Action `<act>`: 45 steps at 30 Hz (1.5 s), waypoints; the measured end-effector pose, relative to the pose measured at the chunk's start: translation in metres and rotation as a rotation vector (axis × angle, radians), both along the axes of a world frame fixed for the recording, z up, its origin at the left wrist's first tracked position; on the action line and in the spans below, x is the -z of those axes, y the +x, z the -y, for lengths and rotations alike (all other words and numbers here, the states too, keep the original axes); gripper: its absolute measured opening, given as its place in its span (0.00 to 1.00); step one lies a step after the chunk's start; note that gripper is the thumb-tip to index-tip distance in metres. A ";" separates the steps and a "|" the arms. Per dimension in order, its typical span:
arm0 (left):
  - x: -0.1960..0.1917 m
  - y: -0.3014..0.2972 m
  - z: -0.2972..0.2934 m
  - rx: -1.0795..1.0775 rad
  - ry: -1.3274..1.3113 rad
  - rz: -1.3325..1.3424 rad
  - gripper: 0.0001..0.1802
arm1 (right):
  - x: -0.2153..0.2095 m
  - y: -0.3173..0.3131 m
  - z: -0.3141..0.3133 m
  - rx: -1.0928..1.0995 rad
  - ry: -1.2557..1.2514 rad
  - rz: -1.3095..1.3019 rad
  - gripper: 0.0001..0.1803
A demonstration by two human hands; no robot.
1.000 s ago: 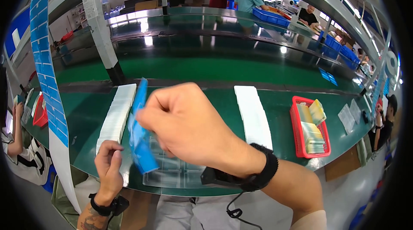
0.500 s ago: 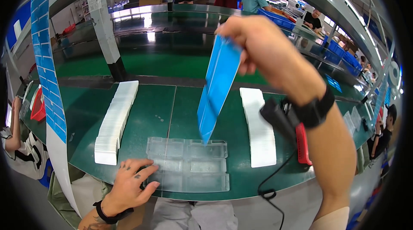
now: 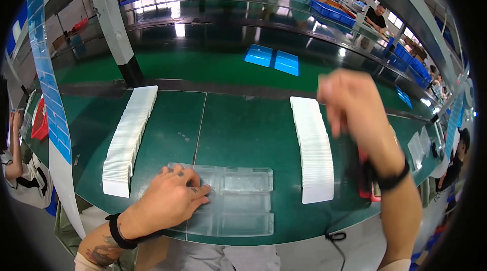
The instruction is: The worker sorts, stacks, and organizes multiple sheets of plastic labels or protective films on a production line workbench.
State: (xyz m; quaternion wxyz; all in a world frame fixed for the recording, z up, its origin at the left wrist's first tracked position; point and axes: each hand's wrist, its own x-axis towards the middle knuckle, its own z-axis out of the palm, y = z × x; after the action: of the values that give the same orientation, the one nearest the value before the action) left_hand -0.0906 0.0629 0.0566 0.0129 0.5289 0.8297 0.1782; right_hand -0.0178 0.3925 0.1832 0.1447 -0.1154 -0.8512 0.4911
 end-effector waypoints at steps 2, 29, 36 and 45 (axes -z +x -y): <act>-0.006 0.003 0.002 0.001 -0.032 -0.010 0.15 | 0.019 0.053 0.038 -0.006 0.074 0.020 0.10; -0.020 0.003 -0.012 -0.037 -0.318 -0.273 0.37 | 0.138 0.214 0.073 -0.071 -0.211 0.089 0.13; -0.023 0.004 -0.012 -0.043 -0.321 -0.283 0.38 | 0.141 0.216 0.079 -0.072 -0.267 0.104 0.12; -0.023 0.004 -0.006 -0.047 -0.351 -0.344 0.37 | 0.141 0.222 0.082 -0.014 -0.343 0.060 0.12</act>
State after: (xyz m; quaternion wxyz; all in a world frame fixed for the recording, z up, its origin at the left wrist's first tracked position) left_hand -0.0869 0.0691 0.0798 -0.0412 0.5216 0.8500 -0.0609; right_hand 0.2040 0.3101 0.0422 0.0937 -0.1472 -0.7595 0.6266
